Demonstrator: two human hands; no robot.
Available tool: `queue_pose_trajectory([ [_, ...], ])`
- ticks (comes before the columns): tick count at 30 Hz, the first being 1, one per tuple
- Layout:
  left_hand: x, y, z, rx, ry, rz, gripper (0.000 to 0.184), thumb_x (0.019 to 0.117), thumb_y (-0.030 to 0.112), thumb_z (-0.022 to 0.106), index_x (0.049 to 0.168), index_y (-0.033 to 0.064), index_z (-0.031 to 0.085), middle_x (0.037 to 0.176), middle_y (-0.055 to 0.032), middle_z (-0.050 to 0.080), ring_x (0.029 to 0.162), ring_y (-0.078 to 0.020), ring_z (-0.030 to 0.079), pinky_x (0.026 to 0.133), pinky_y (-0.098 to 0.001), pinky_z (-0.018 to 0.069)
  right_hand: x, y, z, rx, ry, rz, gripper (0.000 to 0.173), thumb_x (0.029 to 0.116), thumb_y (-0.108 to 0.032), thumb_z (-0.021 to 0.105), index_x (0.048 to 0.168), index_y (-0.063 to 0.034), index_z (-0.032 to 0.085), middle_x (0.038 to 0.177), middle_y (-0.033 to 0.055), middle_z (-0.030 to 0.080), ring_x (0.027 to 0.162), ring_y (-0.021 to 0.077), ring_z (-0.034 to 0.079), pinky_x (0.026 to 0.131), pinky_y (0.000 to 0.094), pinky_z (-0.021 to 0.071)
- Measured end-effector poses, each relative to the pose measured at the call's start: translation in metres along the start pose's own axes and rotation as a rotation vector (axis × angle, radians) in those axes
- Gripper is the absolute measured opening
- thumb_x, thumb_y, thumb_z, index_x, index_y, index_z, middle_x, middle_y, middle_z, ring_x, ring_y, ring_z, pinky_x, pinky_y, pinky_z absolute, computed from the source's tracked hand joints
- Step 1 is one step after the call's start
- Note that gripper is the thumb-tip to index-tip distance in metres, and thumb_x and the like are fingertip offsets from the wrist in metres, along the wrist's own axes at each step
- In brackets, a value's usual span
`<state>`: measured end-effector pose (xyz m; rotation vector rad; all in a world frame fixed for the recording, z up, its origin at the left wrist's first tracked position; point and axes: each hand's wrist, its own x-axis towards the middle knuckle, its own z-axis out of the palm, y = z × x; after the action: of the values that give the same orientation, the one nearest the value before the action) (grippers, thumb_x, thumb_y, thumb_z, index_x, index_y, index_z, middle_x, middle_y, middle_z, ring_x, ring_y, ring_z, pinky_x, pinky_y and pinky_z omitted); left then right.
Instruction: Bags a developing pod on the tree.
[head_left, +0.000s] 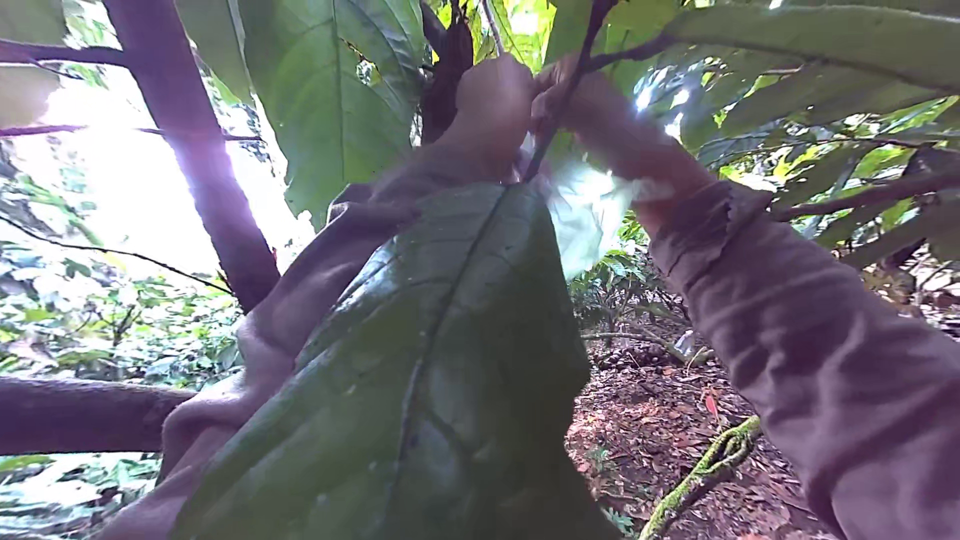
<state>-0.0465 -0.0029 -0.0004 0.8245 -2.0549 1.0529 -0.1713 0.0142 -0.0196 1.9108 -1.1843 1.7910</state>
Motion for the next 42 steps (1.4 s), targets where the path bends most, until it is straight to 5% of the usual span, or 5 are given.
queue_pose_trajectory([
  [5,-0.005,0.003,-0.021,-0.019,-0.153,0.035,0.024,0.1045,0.004,0.046,0.111,-0.0139,0.061,0.12,-0.0306,0.061,0.116,-0.042,0.059,0.097,-0.0577,0.0444,-0.004,0.002,-0.006,0.084,0.095,-0.044,0.011,0.0955,0.003,0.061,0.104,0.0007,0.067,0.08,-0.0015,0.063,0.064,0.0019,0.059,0.064,0.0188,0.0529],
  [10,0.002,-0.012,-0.025,-0.576,-0.15,-0.123,0.019,0.1048,0.024,0.053,0.107,0.0089,0.065,0.089,-0.0031,0.057,0.073,-0.0121,0.055,0.067,-0.0306,0.0483,-0.003,-0.005,-0.001,0.144,0.137,-0.075,0.009,0.096,0.001,0.062,0.105,-0.0019,0.063,0.083,-0.0008,0.063,0.069,0.0037,0.063,0.067,0.0206,0.0564],
  [24,0.001,-0.036,-0.011,-0.888,-0.078,-0.044,0.008,0.0988,0.008,0.063,0.104,0.0016,0.064,0.086,-0.0039,0.068,0.068,-0.0073,0.068,0.064,-0.0221,0.0588,0.002,0.026,-0.008,0.117,-0.199,-0.105,0.046,0.1043,-0.002,0.049,0.149,-0.0072,0.043,0.131,0.0063,0.059,0.101,0.0078,0.064,0.081,0.026,0.0563],
  [29,-0.009,-0.037,-0.015,-0.8,-0.045,-0.044,0.02,0.1019,0.009,0.06,0.119,-0.0012,0.061,0.102,-0.0101,0.065,0.079,-0.0112,0.068,0.072,-0.0275,0.059,-0.008,0.025,0.015,0.226,-0.068,-0.098,0.005,0.1028,-0.004,0.057,0.103,-0.0023,0.061,0.08,-0.0065,0.059,0.066,-0.0049,0.054,0.066,0.0145,0.0495],
  [42,-0.042,-0.021,-0.02,0.049,-0.017,0.029,0.019,0.1034,0.004,0.05,0.114,-0.0102,0.057,0.117,-0.029,0.06,0.112,-0.0458,0.061,0.088,-0.0602,0.0487,0.018,0.057,0.045,0.208,0.185,-0.195,0.017,0.0909,0.002,0.067,0.106,0.0055,0.061,0.092,0.0059,0.063,0.078,0.0037,0.058,0.075,0.0204,0.05],
])
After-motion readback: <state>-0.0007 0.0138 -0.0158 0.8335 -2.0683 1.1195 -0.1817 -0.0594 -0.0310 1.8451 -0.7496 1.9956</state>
